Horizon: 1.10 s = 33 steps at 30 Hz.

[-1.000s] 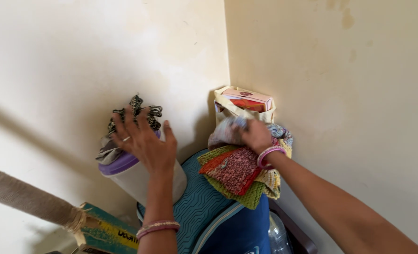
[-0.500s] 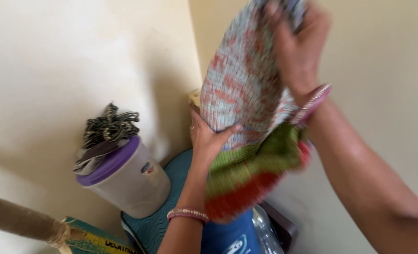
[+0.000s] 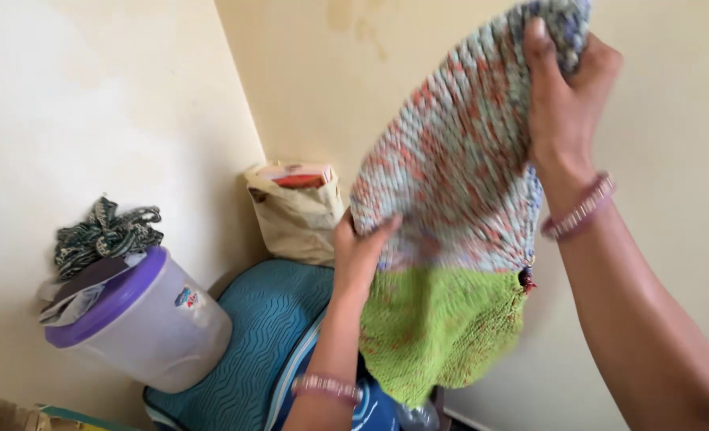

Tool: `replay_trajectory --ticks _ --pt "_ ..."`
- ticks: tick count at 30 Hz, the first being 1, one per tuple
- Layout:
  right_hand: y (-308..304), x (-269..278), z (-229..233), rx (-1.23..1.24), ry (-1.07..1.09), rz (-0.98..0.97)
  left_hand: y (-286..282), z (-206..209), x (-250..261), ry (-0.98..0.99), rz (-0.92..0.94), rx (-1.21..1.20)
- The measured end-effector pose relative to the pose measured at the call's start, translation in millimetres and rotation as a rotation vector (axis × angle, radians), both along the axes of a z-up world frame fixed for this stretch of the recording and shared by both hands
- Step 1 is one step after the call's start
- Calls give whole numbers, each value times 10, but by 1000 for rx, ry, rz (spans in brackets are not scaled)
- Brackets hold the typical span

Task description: Organizing various household items including a cricket bat, a container, and a knitted mat in a storage area.

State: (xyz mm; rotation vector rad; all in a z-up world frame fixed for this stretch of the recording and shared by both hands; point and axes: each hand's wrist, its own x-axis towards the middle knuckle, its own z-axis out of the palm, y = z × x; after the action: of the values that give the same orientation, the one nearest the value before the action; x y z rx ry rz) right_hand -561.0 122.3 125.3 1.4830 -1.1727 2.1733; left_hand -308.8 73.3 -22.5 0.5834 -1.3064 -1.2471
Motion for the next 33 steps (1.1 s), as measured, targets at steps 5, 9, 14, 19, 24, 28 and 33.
replay_trajectory --ticks 5,9,14,19,24,28,33 --pt "43 196 183 199 245 36 215 -805 80 -404 -116 102" --pt "165 49 -91 393 275 -46 561 -839 -48 -270 -67 16" --pt "122 -337 -171 307 -170 232 898 -432 -338 54 172 342" --pt "-112 -639 -778 468 -126 192 1379 -178 -719 144 169 435" --pt "4 -896 -2277 1069 -70 602 1495 -81 -896 276 86 401" --pt "537 -708 -3104 1461 -34 929 1445 -124 -817 291 200 569" --pt "974 -528 -2933 1519 -401 1112 1422 -54 -554 264 224 505"
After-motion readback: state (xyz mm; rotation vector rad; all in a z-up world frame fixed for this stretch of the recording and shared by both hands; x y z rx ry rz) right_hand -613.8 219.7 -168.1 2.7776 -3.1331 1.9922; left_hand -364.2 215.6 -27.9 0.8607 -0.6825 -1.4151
